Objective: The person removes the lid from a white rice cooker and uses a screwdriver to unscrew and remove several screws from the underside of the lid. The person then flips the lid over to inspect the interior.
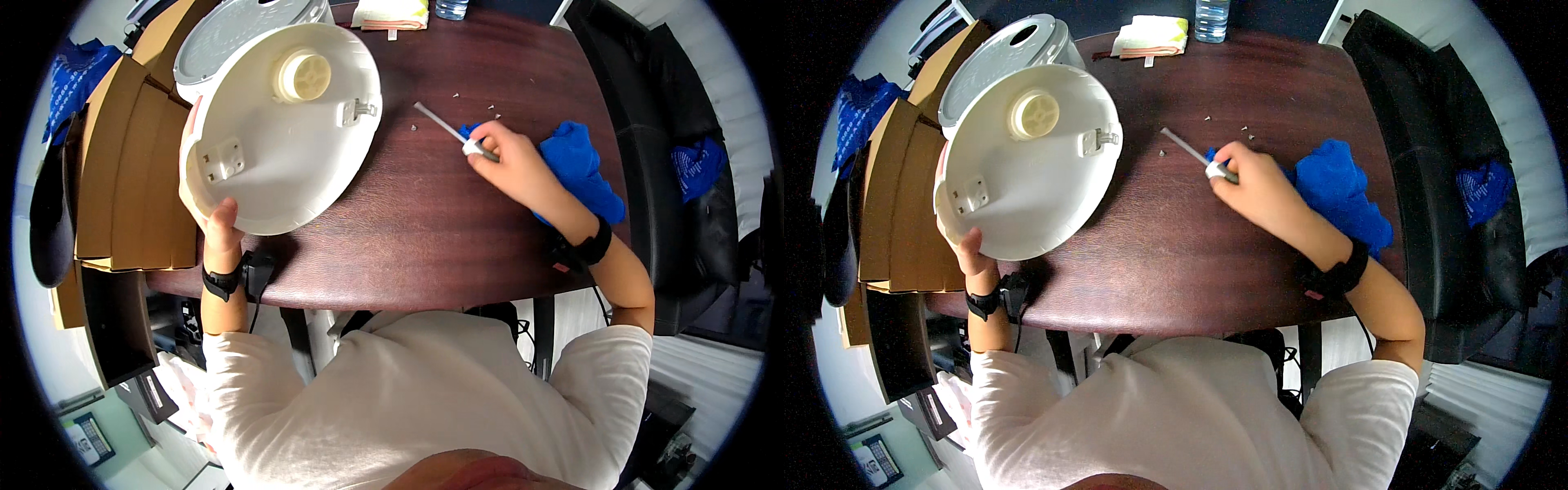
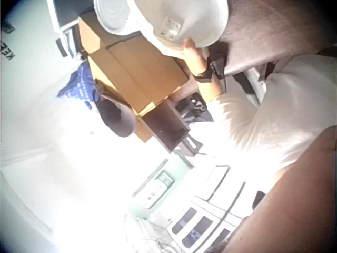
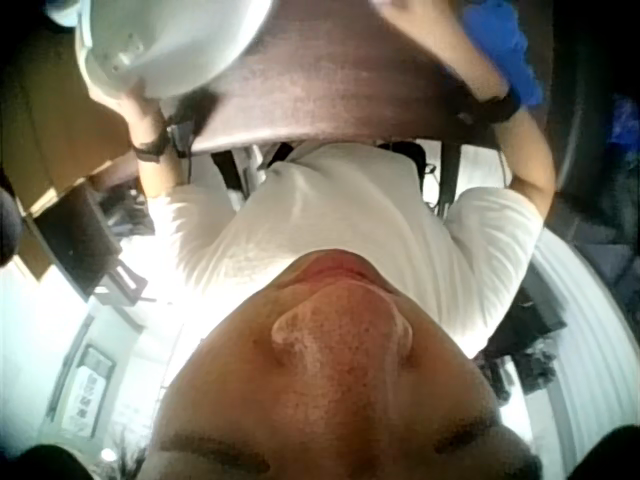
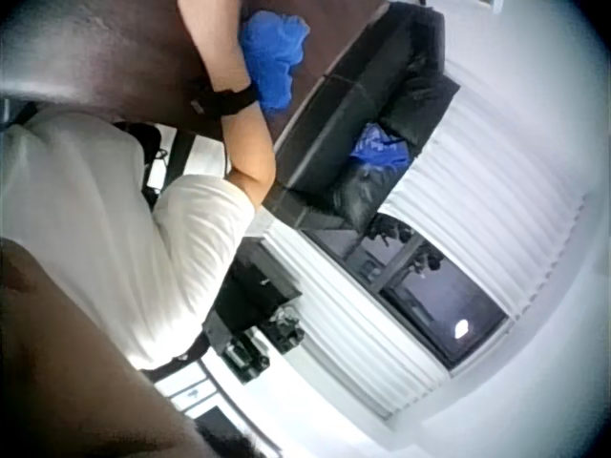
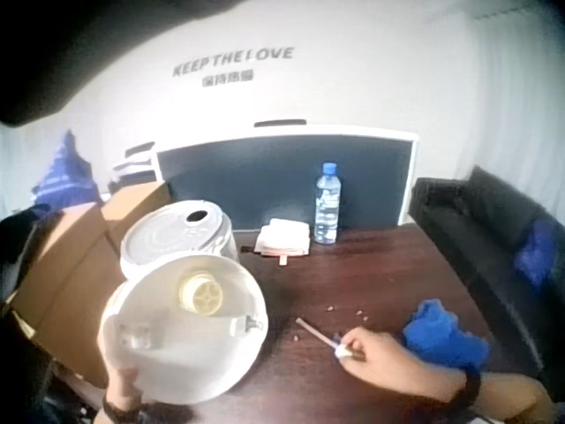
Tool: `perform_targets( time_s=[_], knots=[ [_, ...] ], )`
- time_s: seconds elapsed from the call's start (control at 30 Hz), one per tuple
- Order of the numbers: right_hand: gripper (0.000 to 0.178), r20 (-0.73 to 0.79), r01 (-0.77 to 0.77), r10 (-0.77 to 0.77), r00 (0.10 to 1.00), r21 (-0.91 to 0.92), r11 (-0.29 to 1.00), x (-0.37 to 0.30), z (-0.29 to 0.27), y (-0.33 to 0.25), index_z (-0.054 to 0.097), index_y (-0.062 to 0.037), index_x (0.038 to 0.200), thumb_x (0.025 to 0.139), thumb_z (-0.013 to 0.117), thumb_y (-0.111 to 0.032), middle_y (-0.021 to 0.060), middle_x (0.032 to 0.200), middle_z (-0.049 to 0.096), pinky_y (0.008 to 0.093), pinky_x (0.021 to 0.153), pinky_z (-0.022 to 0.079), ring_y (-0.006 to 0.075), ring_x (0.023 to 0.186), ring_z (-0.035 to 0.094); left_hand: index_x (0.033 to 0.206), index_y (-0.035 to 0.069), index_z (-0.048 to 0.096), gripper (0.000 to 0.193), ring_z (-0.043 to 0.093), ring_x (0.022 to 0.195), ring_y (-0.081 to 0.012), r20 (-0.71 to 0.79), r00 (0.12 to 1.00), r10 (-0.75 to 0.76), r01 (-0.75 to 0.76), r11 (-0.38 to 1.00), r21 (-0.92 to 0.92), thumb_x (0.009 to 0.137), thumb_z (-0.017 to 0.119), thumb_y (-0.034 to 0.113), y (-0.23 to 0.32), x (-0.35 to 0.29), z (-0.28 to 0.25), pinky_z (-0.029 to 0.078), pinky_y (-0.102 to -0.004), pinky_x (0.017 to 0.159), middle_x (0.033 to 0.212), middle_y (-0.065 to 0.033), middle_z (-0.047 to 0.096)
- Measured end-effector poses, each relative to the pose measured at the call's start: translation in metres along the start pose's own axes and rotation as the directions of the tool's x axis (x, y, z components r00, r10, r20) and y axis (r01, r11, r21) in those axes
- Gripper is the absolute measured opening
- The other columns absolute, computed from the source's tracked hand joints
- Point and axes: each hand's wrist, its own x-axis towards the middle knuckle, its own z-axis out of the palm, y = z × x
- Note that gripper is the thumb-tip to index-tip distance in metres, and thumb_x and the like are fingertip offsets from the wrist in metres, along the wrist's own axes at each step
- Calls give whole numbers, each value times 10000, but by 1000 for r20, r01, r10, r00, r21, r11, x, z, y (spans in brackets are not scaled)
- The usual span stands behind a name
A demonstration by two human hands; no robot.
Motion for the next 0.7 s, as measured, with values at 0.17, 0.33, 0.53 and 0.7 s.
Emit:
perform_targets(
  time_s=[0.17,0.33,0.53,0.7],
  knots=[
    [214,70,179,-179,981,10,984,-24,20,3,535,-20,959,807,661,-102,157,760,630,358,574,486,288,655,637,1396,26,299,781,547,1060,-287,-61,998,19,-25,994,-103,722,605,275,-24,-32,-37,499,-425,867,1247,-175,469],
    [197,44,200,-197,979,-356,913,-13,18,-7,542,-28,933,797,650,-122,155,822,637,407,631,526,310,713,647,1424,51,262,814,540,1055,-264,-110,993,-37,22,991,-136,712,609,239,-30,-45,-67,496,-403,855,1253,-150,469],
    [261,-1,21,-25,1000,-483,875,-1,-7,12,539,-20,990,821,660,-179,169,915,643,431,704,521,333,826,642,1417,37,274,819,525,1103,-279,-140,990,-11,4,999,-54,714,624,267,-14,-53,-70,481,-407,894,1285,-166,456],
    [289,-53,19,-54,997,-523,852,4,-15,26,541,-15,1000,818,668,-200,162,942,638,434,731,515,335,852,636,1438,11,251,950,496,1160,-267,-156,987,-41,52,997,63,678,676,389,12,-50,-50,449,-400,941,1345,-168,424]
  ],
)
